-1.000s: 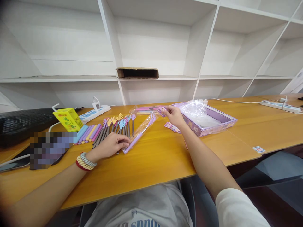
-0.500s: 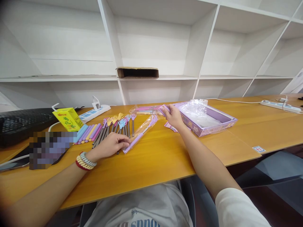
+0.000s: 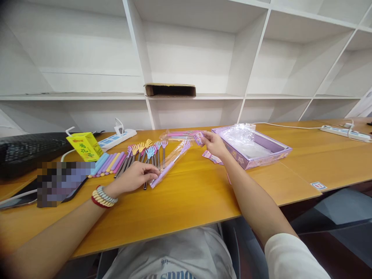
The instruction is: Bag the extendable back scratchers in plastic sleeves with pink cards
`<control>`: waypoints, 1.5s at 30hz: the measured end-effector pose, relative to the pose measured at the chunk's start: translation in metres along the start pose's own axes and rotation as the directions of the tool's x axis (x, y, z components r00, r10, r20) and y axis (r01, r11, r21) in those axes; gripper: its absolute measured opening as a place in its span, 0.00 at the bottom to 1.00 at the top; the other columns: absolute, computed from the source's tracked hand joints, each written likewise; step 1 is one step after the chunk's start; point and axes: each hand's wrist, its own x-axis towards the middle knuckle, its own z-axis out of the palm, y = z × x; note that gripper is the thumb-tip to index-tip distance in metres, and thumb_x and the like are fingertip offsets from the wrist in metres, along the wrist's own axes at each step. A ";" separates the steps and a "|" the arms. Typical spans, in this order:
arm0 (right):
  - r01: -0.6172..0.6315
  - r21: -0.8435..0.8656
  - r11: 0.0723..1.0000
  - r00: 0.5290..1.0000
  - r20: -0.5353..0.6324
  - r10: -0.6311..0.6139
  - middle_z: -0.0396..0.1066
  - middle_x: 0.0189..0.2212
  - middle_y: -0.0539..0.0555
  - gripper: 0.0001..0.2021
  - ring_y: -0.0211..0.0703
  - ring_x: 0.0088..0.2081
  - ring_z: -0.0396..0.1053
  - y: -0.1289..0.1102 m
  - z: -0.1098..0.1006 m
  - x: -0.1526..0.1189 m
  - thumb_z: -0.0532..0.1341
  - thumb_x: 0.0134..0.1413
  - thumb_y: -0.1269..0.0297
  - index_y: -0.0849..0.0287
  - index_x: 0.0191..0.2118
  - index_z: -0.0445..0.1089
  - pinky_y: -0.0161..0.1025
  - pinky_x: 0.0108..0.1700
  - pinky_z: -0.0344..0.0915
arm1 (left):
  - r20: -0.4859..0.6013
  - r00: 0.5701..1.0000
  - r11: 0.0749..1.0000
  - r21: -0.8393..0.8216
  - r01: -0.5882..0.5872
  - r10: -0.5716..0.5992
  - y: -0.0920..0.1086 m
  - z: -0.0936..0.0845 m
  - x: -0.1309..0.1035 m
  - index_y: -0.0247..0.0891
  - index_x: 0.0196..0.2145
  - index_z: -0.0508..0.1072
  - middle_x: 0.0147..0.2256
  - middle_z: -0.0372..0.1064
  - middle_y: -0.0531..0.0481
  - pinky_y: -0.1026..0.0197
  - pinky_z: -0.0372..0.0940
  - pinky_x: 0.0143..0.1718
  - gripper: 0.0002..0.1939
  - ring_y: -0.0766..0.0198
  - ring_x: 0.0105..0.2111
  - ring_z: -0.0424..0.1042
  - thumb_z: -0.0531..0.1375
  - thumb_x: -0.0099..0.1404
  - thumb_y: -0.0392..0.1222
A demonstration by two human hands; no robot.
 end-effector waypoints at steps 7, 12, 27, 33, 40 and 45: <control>-0.142 0.056 0.988 0.988 -0.055 0.145 0.73 0.23 0.54 0.18 0.43 0.26 0.71 -0.002 -0.004 0.001 0.69 0.34 0.53 0.62 0.29 0.69 0.36 0.23 0.66 | -0.031 0.999 0.999 0.023 0.024 -0.024 -0.005 -0.006 0.000 0.38 0.30 0.76 0.30 0.74 0.54 0.65 0.62 0.35 0.08 0.66 0.30 0.70 0.56 0.58 0.39; -0.164 0.055 0.985 0.984 -0.063 0.167 0.71 0.19 0.52 0.19 0.39 0.21 0.68 -0.006 -0.006 0.000 0.71 0.28 0.56 0.62 0.26 0.68 0.36 0.23 0.65 | -0.046 0.998 0.999 0.031 0.031 -0.030 -0.008 -0.006 0.001 0.39 0.30 0.75 0.30 0.75 0.54 0.65 0.62 0.35 0.07 0.66 0.30 0.70 0.57 0.58 0.39; -0.116 -0.117 0.986 0.989 0.078 0.126 0.72 0.23 0.53 0.11 0.35 0.22 0.65 -0.004 -0.004 -0.003 0.60 0.45 0.61 0.63 0.31 0.71 0.32 0.22 0.60 | -0.034 0.999 0.999 0.006 0.036 -0.035 -0.008 -0.006 0.001 0.39 0.30 0.75 0.31 0.75 0.54 0.65 0.62 0.35 0.07 0.65 0.31 0.71 0.57 0.58 0.39; -0.196 -0.093 0.976 0.981 -0.005 0.196 0.71 0.20 0.53 0.10 0.34 0.19 0.64 -0.010 -0.004 -0.003 0.65 0.37 0.63 0.64 0.27 0.70 0.32 0.21 0.60 | -0.027 0.999 0.999 0.005 0.039 -0.038 -0.007 -0.006 0.001 0.39 0.30 0.75 0.31 0.75 0.54 0.65 0.63 0.34 0.07 0.65 0.31 0.72 0.57 0.58 0.39; -0.083 -0.287 0.954 0.991 -0.129 0.048 0.68 0.19 0.49 0.07 0.36 0.22 0.65 0.000 0.007 -0.001 0.63 0.38 0.63 0.61 0.25 0.67 0.33 0.25 0.61 | -0.015 0.999 0.999 0.014 0.035 -0.035 -0.005 -0.006 0.001 0.39 0.30 0.75 0.31 0.75 0.54 0.65 0.63 0.35 0.08 0.64 0.32 0.71 0.56 0.58 0.39; 0.103 -0.368 0.924 0.989 -0.059 -0.134 0.70 0.25 0.51 0.10 0.37 0.26 0.66 0.001 0.021 -0.007 0.60 0.42 0.63 0.60 0.35 0.66 0.36 0.32 0.64 | -0.007 0.999 0.999 -0.004 0.038 -0.038 -0.006 -0.005 0.000 0.39 0.31 0.76 0.32 0.75 0.53 0.64 0.64 0.37 0.09 0.63 0.33 0.72 0.55 0.58 0.41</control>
